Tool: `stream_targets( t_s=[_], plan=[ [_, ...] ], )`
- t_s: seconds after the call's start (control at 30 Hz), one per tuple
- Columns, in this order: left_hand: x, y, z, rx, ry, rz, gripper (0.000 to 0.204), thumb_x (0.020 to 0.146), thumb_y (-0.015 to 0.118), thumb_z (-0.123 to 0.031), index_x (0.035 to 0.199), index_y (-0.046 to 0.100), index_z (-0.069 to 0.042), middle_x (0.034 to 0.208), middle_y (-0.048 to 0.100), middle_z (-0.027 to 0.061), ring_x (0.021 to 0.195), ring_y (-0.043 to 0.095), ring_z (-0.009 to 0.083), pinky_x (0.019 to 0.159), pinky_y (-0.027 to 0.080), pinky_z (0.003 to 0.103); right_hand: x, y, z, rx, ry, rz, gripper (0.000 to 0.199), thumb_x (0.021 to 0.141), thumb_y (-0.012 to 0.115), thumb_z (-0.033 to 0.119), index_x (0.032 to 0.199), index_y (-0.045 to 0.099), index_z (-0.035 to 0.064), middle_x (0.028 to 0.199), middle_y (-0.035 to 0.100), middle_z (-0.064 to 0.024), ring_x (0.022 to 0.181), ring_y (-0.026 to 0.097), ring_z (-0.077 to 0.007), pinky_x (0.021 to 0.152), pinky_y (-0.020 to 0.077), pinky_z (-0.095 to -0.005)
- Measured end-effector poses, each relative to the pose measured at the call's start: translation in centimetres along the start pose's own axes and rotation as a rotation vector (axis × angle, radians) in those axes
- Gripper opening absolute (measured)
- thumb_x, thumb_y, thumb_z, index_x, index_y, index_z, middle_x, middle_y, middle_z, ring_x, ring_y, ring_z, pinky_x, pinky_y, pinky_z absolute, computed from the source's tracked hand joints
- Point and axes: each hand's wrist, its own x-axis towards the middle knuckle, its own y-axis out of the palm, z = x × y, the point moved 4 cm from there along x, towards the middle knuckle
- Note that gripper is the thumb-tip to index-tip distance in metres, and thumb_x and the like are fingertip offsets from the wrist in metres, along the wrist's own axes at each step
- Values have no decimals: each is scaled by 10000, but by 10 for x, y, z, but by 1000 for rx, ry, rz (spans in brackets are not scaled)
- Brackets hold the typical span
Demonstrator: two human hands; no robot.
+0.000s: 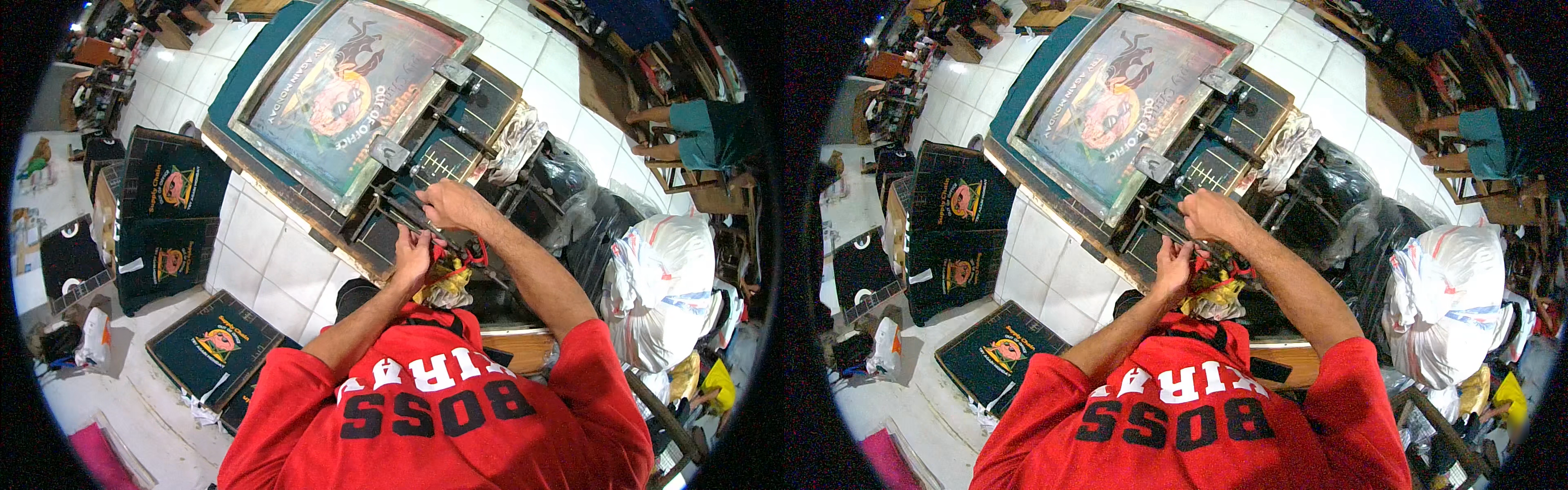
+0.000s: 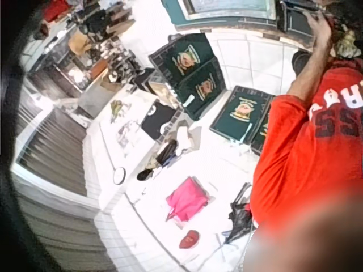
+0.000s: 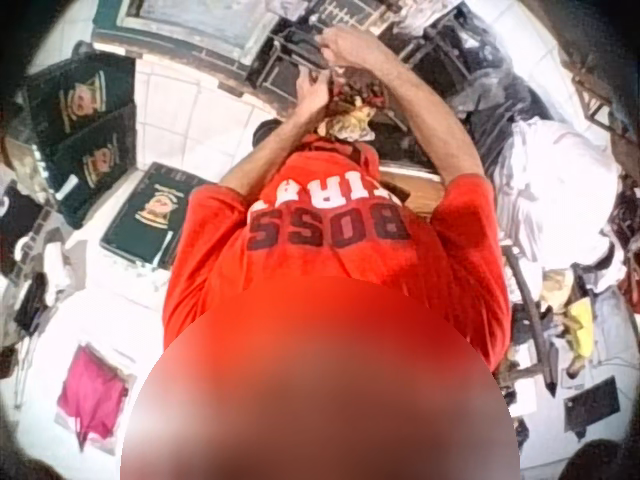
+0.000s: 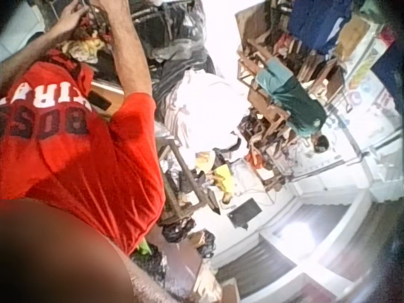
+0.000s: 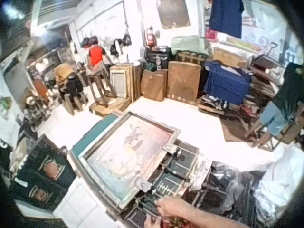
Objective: The person assembles a framed screen by securing a red strap around its frame, then repeatedly lifts and repositions the screen on a table. The person uses both hands to manipulate the strap and the screen, and a yellow cloth is briefly used to wipe the surface.
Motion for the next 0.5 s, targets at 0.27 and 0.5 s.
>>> stream_targets(
  t_s=[0.27, 0.5],
  plan=[
    [-3, 2, -8, -32, -27, 13, 173, 1029, 481, -58, 1192, 428, -34, 938, 615, 108, 776, 681, 227, 646, 591, 364, -17, 10, -19, 17, -21, -52, 370, 856, 636, 233, 1194, 682, 89, 781, 688, -219, 730, 684, -413, 678, 558, -505],
    [-1, 0, -5, 3, -53, -8, 163, 1022, 474, -38, 1169, 411, -7, 933, 617, 126, 770, 686, 241, 644, 595, 370, -4, -58, 28, -176, 103, -151, 508, 895, 658, 368, 1297, 599, 62, 1031, 698, -189, 994, 668, -360, 846, 520, -465]
  ],
)
